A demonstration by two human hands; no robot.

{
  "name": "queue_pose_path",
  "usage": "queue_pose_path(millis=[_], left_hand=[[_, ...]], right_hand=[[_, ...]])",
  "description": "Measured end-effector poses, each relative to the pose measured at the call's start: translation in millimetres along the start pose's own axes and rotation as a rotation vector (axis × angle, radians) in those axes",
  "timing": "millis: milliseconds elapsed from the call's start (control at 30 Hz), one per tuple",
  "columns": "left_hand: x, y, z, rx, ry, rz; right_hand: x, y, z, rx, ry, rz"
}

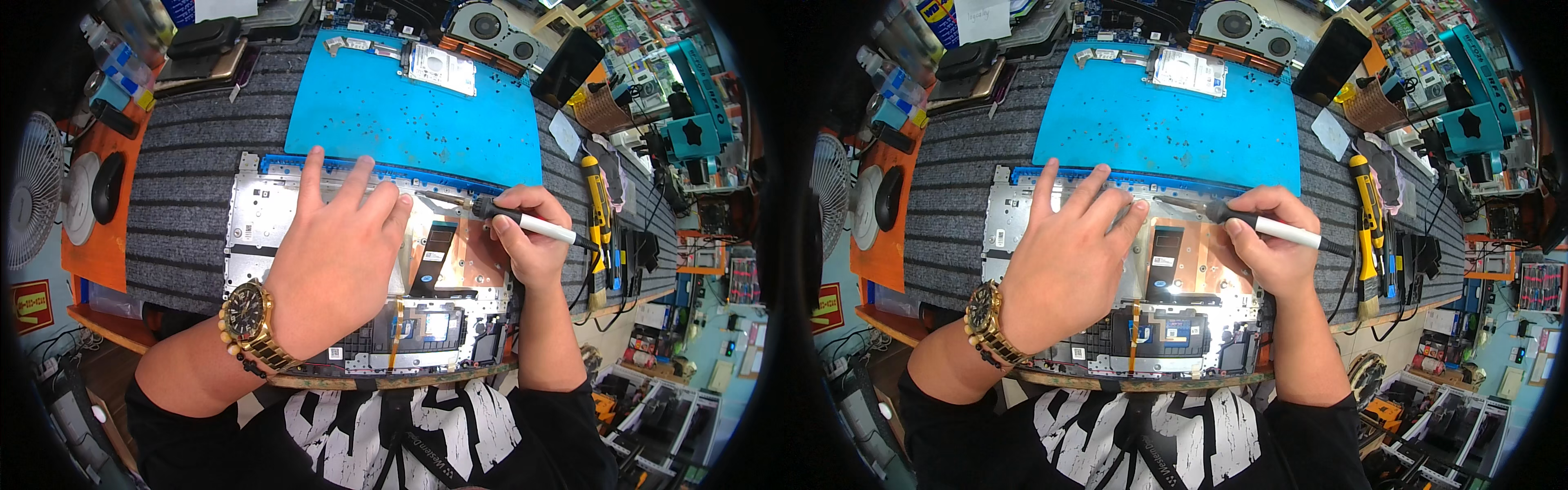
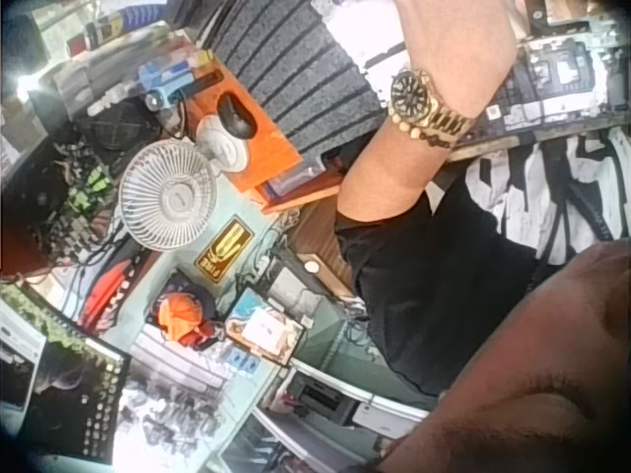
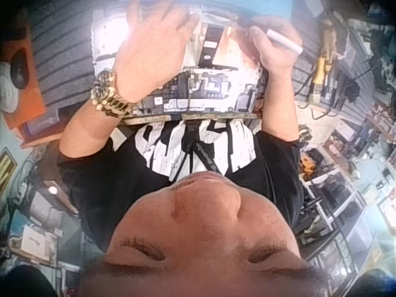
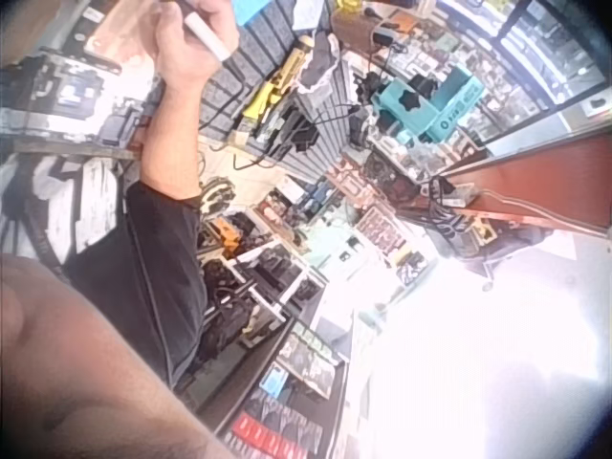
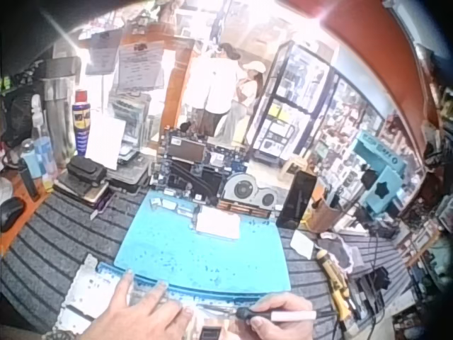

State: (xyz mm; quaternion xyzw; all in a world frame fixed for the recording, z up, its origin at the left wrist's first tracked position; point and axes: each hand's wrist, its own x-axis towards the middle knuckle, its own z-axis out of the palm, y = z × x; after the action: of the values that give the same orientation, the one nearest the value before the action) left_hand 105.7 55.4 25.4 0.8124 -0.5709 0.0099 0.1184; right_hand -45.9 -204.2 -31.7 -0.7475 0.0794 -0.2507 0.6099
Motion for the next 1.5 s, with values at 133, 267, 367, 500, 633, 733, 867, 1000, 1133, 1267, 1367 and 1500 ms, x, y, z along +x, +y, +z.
queue_pose_path(millis=[133, 267, 367, 500, 633, 733, 867, 1000, 1133, 1267, 1367, 1500], left_hand=[[0.0, 0.0, -0.2, -0.001, -0.008, -0.001], [-0.1, -0.1, -1.2, -0.004, -0.015, -0.003], [0.2, -0.2, -1.0, -0.001, -0.015, -0.002], [-0.2, -0.2, -0.7, -0.005, -0.009, -0.002], [-0.1, 0.0, -0.4, -0.008, -0.008, -0.005], [-0.1, -0.1, -0.7, -0.002, -0.011, -0.005], [0.1, 0.2, -0.7, 0.005, -0.012, -0.003], [0.3, 0.2, -1.1, 0.005, -0.021, -0.005], [0.2, 0.1, -1.6, 0.012, -0.031, -0.006], [0.0, 0.1, -1.7, 0.004, -0.024, -0.006], [-0.2, -0.1, -1.7, 0.003, -0.025, -0.007], [-0.1, -0.1, -1.8, 0.007, -0.023, -0.004]], right_hand=[[-0.3, 1.3, -1.1, -0.013, 0.001, 0.013], [-0.9, 0.5, -1.5, 0.006, 0.017, 0.032], [-1.1, 1.1, -2.0, 0.005, 0.022, 0.036], [-0.5, 0.3, -1.6, -0.027, 0.009, 0.037], [-0.4, -1.3, -0.5, -0.013, 0.023, 0.043], [-1.1, -0.5, -1.5, -0.006, 0.028, 0.060], [-0.8, 3.4, -3.1, -0.027, 0.021, 0.028], [-0.4, 1.1, -2.0, -0.025, 0.005, 0.038], [0.6, -1.7, -0.2, 0.006, 0.016, 0.039], [-0.3, -0.8, 0.1, -0.010, 0.003, 0.032], [-0.4, -1.0, -0.8, 0.002, 0.005, 0.038], [0.0, -0.2, -0.2, 0.006, 0.006, 0.028]])
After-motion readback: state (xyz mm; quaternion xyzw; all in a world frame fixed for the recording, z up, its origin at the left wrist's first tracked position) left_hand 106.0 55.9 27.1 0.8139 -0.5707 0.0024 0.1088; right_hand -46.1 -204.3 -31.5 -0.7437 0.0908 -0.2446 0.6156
